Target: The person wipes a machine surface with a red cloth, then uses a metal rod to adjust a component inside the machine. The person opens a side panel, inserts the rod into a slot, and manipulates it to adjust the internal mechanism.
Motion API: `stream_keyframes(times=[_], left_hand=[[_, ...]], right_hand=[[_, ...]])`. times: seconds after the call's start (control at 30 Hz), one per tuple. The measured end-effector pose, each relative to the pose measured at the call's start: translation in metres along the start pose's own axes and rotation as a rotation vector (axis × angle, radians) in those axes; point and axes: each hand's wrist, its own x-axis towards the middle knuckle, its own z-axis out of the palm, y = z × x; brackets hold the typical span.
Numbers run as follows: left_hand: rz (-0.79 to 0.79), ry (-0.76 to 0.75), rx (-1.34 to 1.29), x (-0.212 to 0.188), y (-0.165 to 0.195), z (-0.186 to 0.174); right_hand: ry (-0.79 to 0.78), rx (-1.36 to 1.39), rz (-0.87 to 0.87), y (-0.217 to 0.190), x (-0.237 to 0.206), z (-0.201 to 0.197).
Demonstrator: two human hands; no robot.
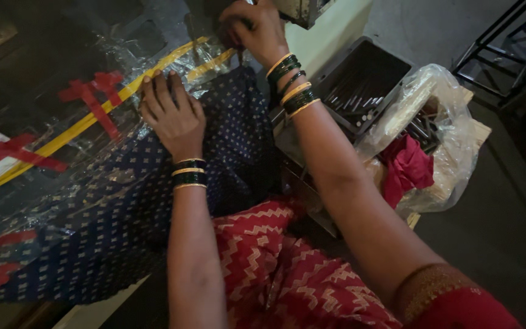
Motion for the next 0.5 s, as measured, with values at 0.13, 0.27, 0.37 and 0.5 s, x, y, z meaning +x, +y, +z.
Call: stream_keyframes(times=[0.13, 0.27, 0.37, 0.5], left_hand=[[-0.006, -0.018, 0.006, -0.0012, -0.0002, 0.0019], [-0.003, -0.022, 0.009, -0.0008, -0.0012, 0.0047], [-0.009, -0.011, -0.012, -0.0018, -0.0006, 0.0048], [-0.003, 0.003, -0.013, -0.0007, -0.0007, 0.005]], right_hand=[[-0.05, 0.083, 0.091, 0.0026, -0.0018, 0.0011], [-0.034, 0.055, 0.057, 0.0019, -0.0034, -0.0001], [-0.037, 0.056, 0.051, 0.0006, -0.0025, -0.0008], [-0.11, 0.123, 0.242, 0.0005, -0.0006, -0.0011]])
